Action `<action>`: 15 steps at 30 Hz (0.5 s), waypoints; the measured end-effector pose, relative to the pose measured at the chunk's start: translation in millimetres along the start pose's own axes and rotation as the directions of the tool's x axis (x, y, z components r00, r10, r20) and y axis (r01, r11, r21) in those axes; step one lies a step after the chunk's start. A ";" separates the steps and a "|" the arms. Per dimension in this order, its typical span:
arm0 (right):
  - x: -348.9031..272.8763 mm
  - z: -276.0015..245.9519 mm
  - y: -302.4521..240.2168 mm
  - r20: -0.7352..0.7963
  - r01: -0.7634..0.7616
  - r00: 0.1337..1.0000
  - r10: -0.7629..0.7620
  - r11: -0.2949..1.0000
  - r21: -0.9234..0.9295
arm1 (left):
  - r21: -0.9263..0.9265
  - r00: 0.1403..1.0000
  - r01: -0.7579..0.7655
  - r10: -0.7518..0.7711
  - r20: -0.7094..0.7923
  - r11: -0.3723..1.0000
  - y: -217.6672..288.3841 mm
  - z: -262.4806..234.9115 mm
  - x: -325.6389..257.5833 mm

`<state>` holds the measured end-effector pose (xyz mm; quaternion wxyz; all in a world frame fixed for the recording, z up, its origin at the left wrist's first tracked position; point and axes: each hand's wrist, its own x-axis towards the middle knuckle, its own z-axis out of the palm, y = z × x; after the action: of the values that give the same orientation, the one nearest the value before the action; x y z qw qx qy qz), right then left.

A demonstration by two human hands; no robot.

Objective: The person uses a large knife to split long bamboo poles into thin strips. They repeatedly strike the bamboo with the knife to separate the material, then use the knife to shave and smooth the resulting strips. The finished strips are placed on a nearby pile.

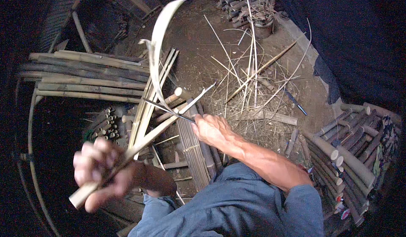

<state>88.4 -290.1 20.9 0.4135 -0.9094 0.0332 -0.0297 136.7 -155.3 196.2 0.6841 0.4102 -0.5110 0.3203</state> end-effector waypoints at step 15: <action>41.9 -214.8 -104.1 -0.138 0.170 0.972 -0.188 0.976 -0.134 | -0.396 0.887 0.462 -0.402 0.228 0.794 -121.1 77.8 137.8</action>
<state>116.4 -386.5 241.6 0.3495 -0.9273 -0.0162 -0.1330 244.2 -277.3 311.4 0.7784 0.3711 -0.5063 0.0040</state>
